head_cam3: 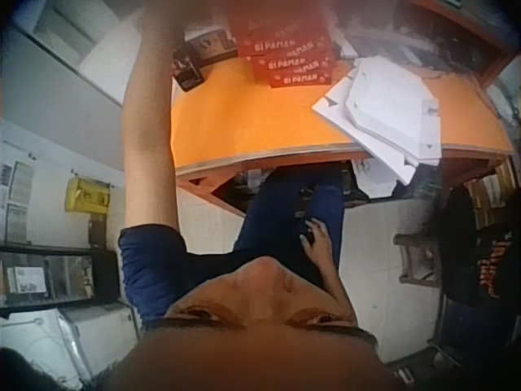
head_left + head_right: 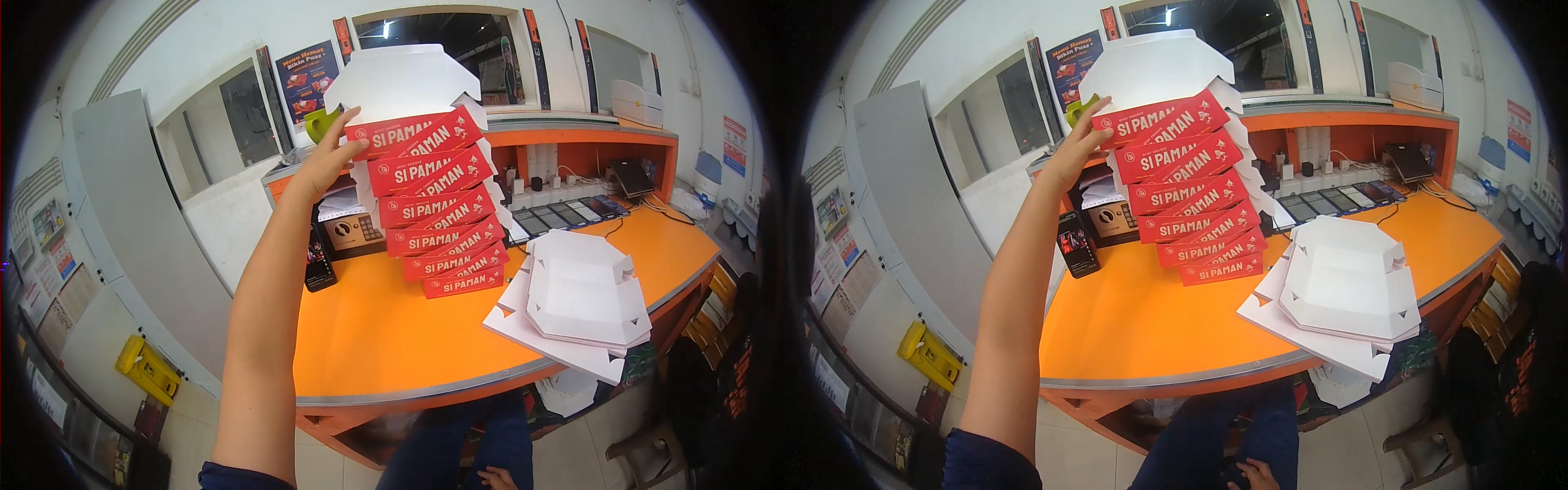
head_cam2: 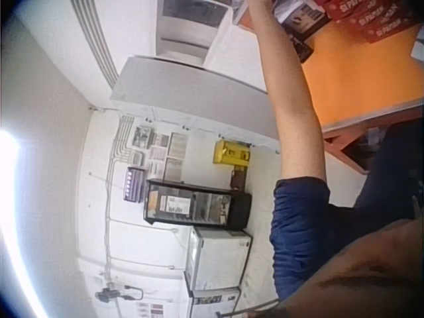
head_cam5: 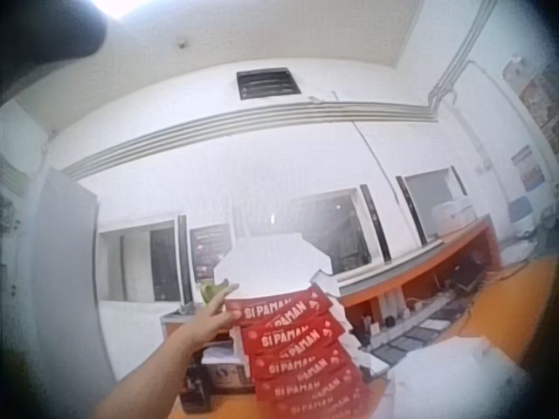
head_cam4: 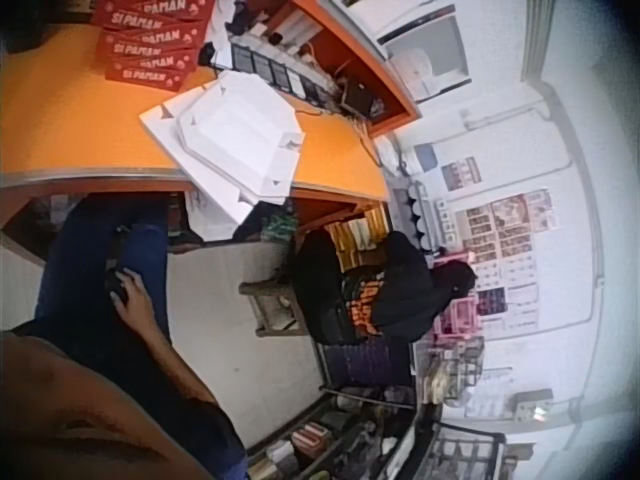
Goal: The person assembles cardboard food boxes by folding and interlocking the tabs by hand, then stacks the completed boxes on top of each other on a counter.
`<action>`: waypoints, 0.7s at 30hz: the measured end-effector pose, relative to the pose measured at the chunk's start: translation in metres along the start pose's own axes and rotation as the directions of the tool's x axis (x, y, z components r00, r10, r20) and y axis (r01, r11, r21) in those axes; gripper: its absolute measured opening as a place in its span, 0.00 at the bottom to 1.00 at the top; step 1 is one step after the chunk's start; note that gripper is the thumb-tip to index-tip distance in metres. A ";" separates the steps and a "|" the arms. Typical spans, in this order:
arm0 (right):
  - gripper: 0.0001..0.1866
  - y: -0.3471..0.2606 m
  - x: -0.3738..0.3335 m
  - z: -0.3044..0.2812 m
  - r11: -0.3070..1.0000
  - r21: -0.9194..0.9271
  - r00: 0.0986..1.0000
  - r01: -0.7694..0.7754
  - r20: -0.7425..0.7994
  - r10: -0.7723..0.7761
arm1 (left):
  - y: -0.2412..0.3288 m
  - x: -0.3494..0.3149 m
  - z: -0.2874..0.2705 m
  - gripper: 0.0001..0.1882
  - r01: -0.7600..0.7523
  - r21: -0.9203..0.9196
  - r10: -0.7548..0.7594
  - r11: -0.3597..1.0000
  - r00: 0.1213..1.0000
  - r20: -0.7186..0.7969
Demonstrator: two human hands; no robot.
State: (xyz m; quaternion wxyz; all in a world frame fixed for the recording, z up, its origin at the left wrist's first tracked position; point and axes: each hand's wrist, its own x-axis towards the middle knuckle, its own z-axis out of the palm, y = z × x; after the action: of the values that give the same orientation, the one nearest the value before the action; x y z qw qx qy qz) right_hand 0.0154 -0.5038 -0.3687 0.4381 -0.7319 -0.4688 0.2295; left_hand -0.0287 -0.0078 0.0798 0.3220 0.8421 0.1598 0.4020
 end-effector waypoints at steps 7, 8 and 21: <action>0.25 -0.001 0.001 0.002 1.000 -0.013 1.000 0.017 -0.011 -0.017 | -0.009 -0.006 0.006 0.40 0.013 -0.006 -0.014 1.000 0.993 -0.114; 0.25 -0.001 0.001 0.002 1.000 -0.013 0.999 0.027 -0.018 -0.027 | -0.008 -0.005 0.005 0.41 0.026 0.011 -0.025 1.000 0.994 -0.103; 0.19 -0.001 0.009 -0.001 0.996 -0.079 0.999 0.034 0.014 -0.033 | -0.053 0.013 -0.006 0.32 -0.234 0.622 0.580 0.747 0.688 -0.437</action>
State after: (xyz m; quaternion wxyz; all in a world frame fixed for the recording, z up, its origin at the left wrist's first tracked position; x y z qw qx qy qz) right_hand 0.0195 -0.4962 -0.3668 0.4093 -0.7393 -0.4926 0.2081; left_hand -0.0258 0.0414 0.0545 -0.0888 0.7346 0.1568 0.6541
